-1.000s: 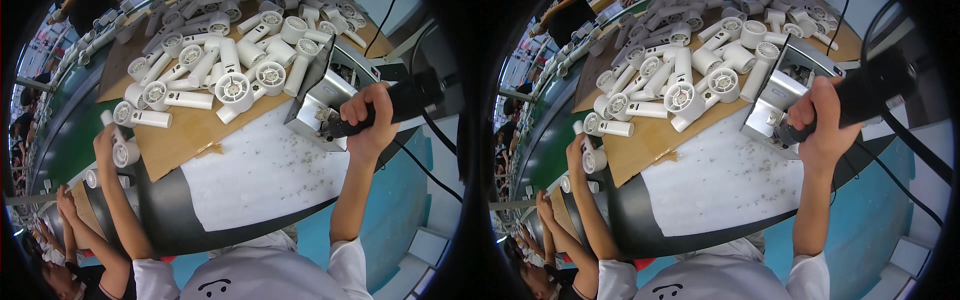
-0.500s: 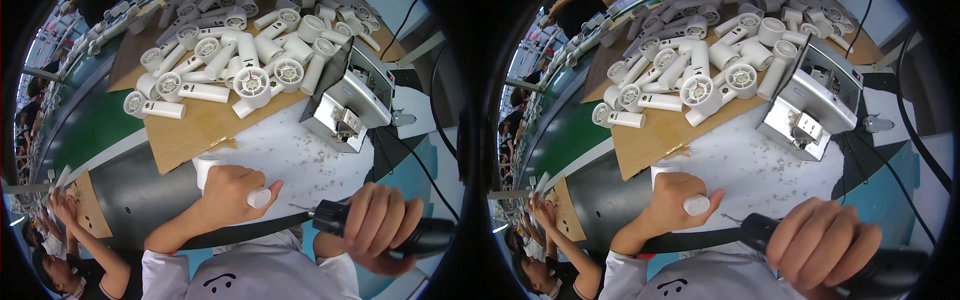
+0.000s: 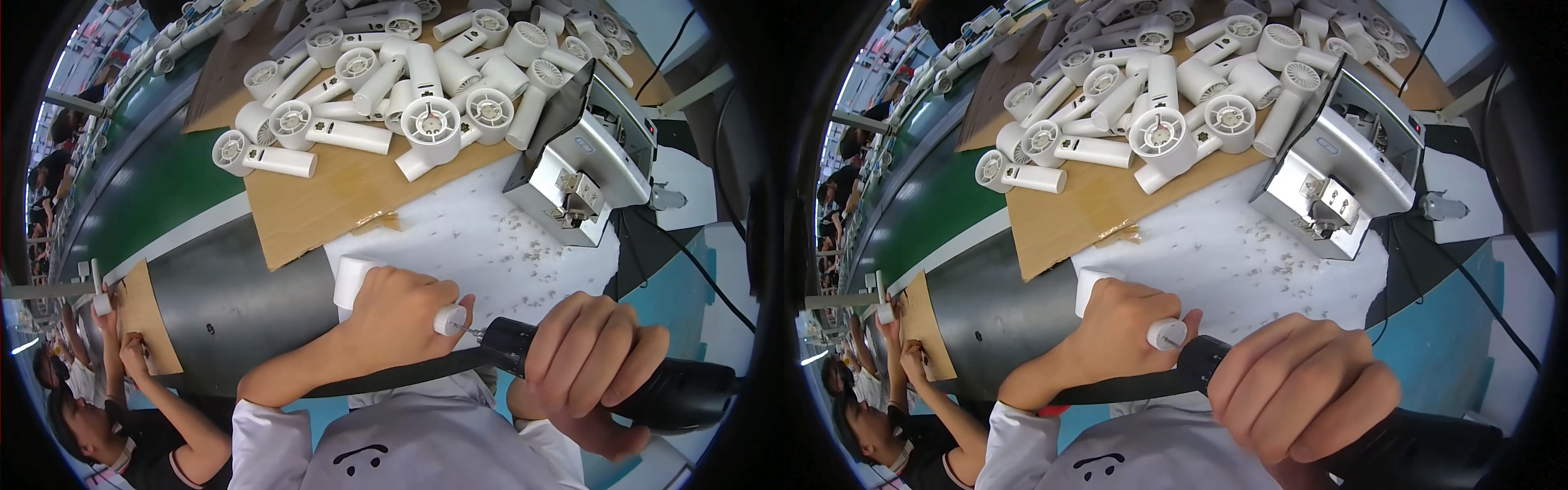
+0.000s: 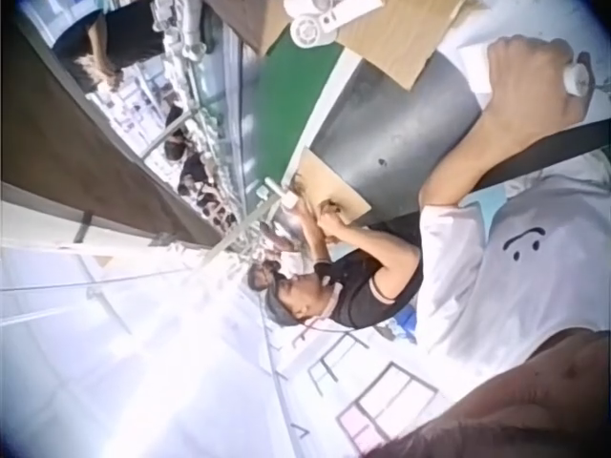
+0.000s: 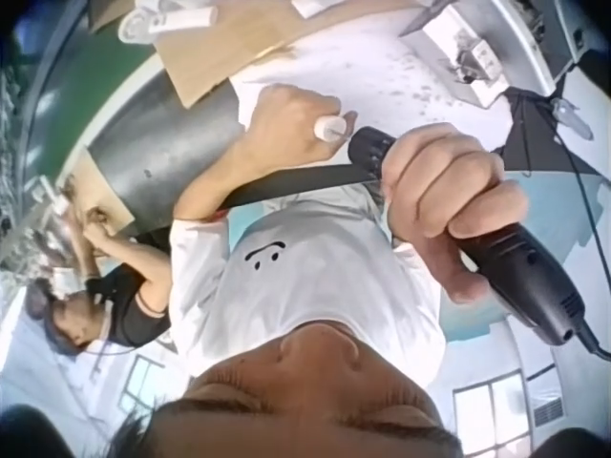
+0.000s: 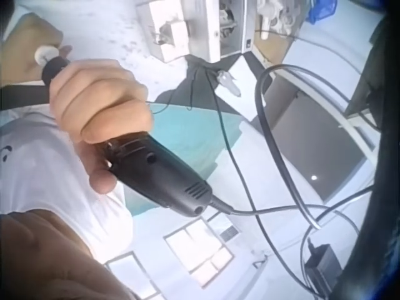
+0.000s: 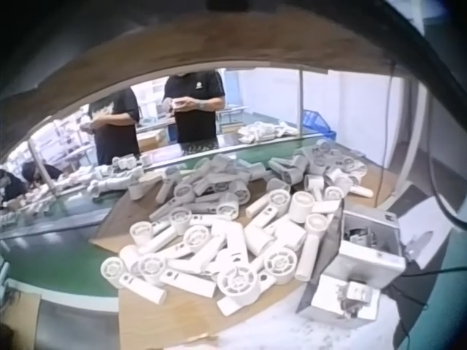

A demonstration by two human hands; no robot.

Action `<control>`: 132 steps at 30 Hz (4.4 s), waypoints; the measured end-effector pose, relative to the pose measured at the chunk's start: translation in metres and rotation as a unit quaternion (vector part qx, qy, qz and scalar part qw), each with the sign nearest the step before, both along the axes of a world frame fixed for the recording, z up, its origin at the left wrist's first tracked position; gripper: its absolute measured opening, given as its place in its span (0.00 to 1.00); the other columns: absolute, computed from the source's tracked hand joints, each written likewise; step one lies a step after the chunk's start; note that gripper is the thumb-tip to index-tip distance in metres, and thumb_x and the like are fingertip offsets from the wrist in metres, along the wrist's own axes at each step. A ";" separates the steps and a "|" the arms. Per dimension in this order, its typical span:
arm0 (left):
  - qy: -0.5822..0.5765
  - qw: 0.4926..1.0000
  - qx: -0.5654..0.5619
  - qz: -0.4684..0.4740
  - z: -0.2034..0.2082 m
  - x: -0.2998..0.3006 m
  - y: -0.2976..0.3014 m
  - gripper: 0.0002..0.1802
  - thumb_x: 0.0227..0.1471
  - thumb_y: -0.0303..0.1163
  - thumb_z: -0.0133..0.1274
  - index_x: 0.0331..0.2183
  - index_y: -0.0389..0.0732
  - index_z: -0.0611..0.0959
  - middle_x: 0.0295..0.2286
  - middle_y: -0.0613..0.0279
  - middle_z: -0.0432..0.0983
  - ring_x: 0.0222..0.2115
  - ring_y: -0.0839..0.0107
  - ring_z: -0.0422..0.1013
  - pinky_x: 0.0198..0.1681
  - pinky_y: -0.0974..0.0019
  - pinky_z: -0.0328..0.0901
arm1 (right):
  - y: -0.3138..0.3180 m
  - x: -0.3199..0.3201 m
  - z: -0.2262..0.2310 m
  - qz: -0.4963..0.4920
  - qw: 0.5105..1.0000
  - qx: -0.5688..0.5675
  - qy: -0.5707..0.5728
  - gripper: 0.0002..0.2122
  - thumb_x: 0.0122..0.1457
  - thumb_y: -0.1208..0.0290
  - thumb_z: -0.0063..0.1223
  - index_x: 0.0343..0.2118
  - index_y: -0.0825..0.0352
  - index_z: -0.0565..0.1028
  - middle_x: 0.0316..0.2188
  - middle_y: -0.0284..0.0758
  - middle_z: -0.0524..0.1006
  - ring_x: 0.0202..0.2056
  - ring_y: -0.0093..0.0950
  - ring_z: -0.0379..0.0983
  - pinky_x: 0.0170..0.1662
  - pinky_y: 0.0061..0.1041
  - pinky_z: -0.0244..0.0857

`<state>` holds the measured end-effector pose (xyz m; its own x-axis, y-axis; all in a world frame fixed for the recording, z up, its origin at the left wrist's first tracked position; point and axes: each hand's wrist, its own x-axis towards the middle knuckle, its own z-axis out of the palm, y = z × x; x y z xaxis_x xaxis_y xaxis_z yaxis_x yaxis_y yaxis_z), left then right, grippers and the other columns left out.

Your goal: The person arranges fan components on the table, retrieves screws from an automatic screw feeder with an electric screwdriver, and fastens the fan handles.

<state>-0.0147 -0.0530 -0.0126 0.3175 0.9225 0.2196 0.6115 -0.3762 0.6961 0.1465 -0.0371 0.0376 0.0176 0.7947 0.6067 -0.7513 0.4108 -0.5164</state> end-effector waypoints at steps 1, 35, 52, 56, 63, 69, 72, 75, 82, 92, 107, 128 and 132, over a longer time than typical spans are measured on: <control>0.005 1.000 -0.009 -0.005 0.000 0.000 -0.001 0.18 0.41 0.29 0.60 0.10 0.41 0.69 0.08 0.59 0.64 0.08 0.58 0.61 0.12 0.61 0.54 | 0.000 0.000 0.000 0.005 1.000 0.002 -0.004 0.18 0.49 0.60 0.64 0.22 0.60 0.62 0.11 0.28 0.70 0.10 0.19 0.65 0.16 0.17 0.65; 0.072 0.992 -0.089 -0.060 0.002 -0.002 0.001 0.08 0.36 0.32 0.60 0.16 0.41 0.77 0.15 0.56 0.72 0.17 0.56 0.71 0.20 0.59 0.63 | 0.012 0.025 -0.018 0.075 0.997 0.032 -0.010 0.18 0.52 0.61 0.65 0.26 0.64 0.64 0.18 0.31 0.73 0.16 0.24 0.70 0.20 0.25 0.68; -0.038 0.989 0.139 0.027 -0.007 -0.003 0.001 0.16 0.30 0.23 0.66 0.19 0.41 0.72 0.16 0.62 0.66 0.13 0.67 0.64 0.15 0.70 0.56 | 0.090 0.064 -0.019 -0.210 0.944 -0.063 -0.246 0.09 0.62 0.65 0.39 0.28 0.64 0.62 0.17 0.30 0.62 0.17 0.20 0.56 0.24 0.23 0.57; -0.034 0.992 0.116 0.031 -0.002 -0.003 0.002 0.13 0.33 0.25 0.61 0.16 0.41 0.70 0.13 0.65 0.63 0.11 0.68 0.62 0.13 0.69 0.55 | 0.099 0.055 -0.008 -0.254 0.910 -0.186 -0.270 0.12 0.62 0.62 0.42 0.27 0.64 0.62 0.15 0.28 0.59 0.15 0.19 0.54 0.22 0.22 0.54; -0.031 0.992 0.117 0.033 -0.005 0.003 0.006 0.12 0.32 0.21 0.57 0.13 0.41 0.68 0.10 0.63 0.61 0.08 0.66 0.58 0.13 0.68 0.53 | 0.034 0.048 -0.014 0.042 0.996 -0.076 0.008 0.15 0.58 0.56 0.52 0.28 0.61 0.61 0.15 0.27 0.67 0.15 0.18 0.64 0.23 0.20 0.63; -0.022 0.994 0.098 0.032 -0.002 0.001 0.006 0.12 0.31 0.22 0.57 0.13 0.41 0.69 0.10 0.64 0.62 0.09 0.66 0.60 0.13 0.68 0.55 | 0.004 0.013 -0.001 -0.060 0.988 -0.070 0.126 0.16 0.48 0.63 0.61 0.19 0.60 0.62 0.08 0.28 0.68 0.08 0.17 0.64 0.12 0.15 0.65; 0.001 0.996 0.084 0.030 -0.006 0.000 0.003 0.11 0.26 0.28 0.59 0.17 0.44 0.73 0.12 0.66 0.65 0.11 0.67 0.65 0.14 0.67 0.58 | 0.000 0.013 -0.004 -0.018 0.992 -0.059 0.109 0.16 0.47 0.64 0.62 0.20 0.60 0.62 0.08 0.28 0.68 0.08 0.17 0.64 0.12 0.16 0.65; -0.002 0.996 0.083 0.024 -0.007 0.002 -0.001 0.11 0.26 0.30 0.60 0.17 0.44 0.74 0.12 0.65 0.66 0.12 0.66 0.66 0.14 0.66 0.59 | -0.002 0.007 -0.008 -0.032 0.995 -0.051 0.082 0.16 0.47 0.64 0.62 0.19 0.60 0.62 0.08 0.28 0.68 0.07 0.16 0.64 0.12 0.16 0.65; -0.024 0.999 0.039 0.024 -0.002 0.002 -0.003 0.09 0.26 0.24 0.59 0.14 0.45 0.74 0.12 0.67 0.68 0.11 0.66 0.66 0.16 0.68 0.60 | -0.010 0.003 -0.016 -0.022 0.992 -0.034 0.121 0.16 0.47 0.66 0.62 0.18 0.61 0.63 0.08 0.28 0.68 0.07 0.16 0.63 0.13 0.16 0.64; 0.008 1.000 -0.004 0.025 0.001 -0.003 -0.010 0.08 0.27 0.29 0.61 0.17 0.45 0.77 0.14 0.64 0.71 0.14 0.62 0.69 0.18 0.64 0.63 | 0.006 0.008 -0.018 0.045 0.994 0.022 0.097 0.16 0.48 0.64 0.63 0.20 0.61 0.64 0.09 0.28 0.69 0.09 0.17 0.65 0.15 0.17 0.67; 0.391 0.847 0.175 0.315 -0.031 -0.209 0.045 0.27 0.38 0.22 0.60 0.45 0.36 0.75 0.44 0.46 0.71 0.45 0.47 0.68 0.47 0.56 0.65 | 0.093 0.088 -0.017 -0.106 0.966 0.006 -0.237 0.13 0.60 0.58 0.43 0.30 0.64 0.61 0.18 0.28 0.61 0.18 0.20 0.57 0.27 0.25 0.55; -0.084 0.993 0.068 0.047 -0.014 -0.064 0.049 0.16 0.54 0.33 0.54 0.40 0.33 0.74 0.30 0.52 0.72 0.28 0.58 0.70 0.33 0.61 0.65 | 0.108 0.094 -0.021 0.009 0.958 0.077 -0.275 0.18 0.55 0.52 0.54 0.30 0.62 0.62 0.17 0.26 0.65 0.15 0.17 0.58 0.22 0.21 0.58; -0.048 0.993 0.111 0.008 -0.007 -0.048 0.054 0.15 0.49 0.30 0.57 0.38 0.33 0.76 0.29 0.50 0.72 0.27 0.53 0.69 0.31 0.60 0.65 | 0.108 0.097 -0.024 0.010 0.963 0.063 -0.260 0.19 0.56 0.51 0.54 0.30 0.62 0.62 0.18 0.26 0.65 0.17 0.18 0.60 0.24 0.21 0.59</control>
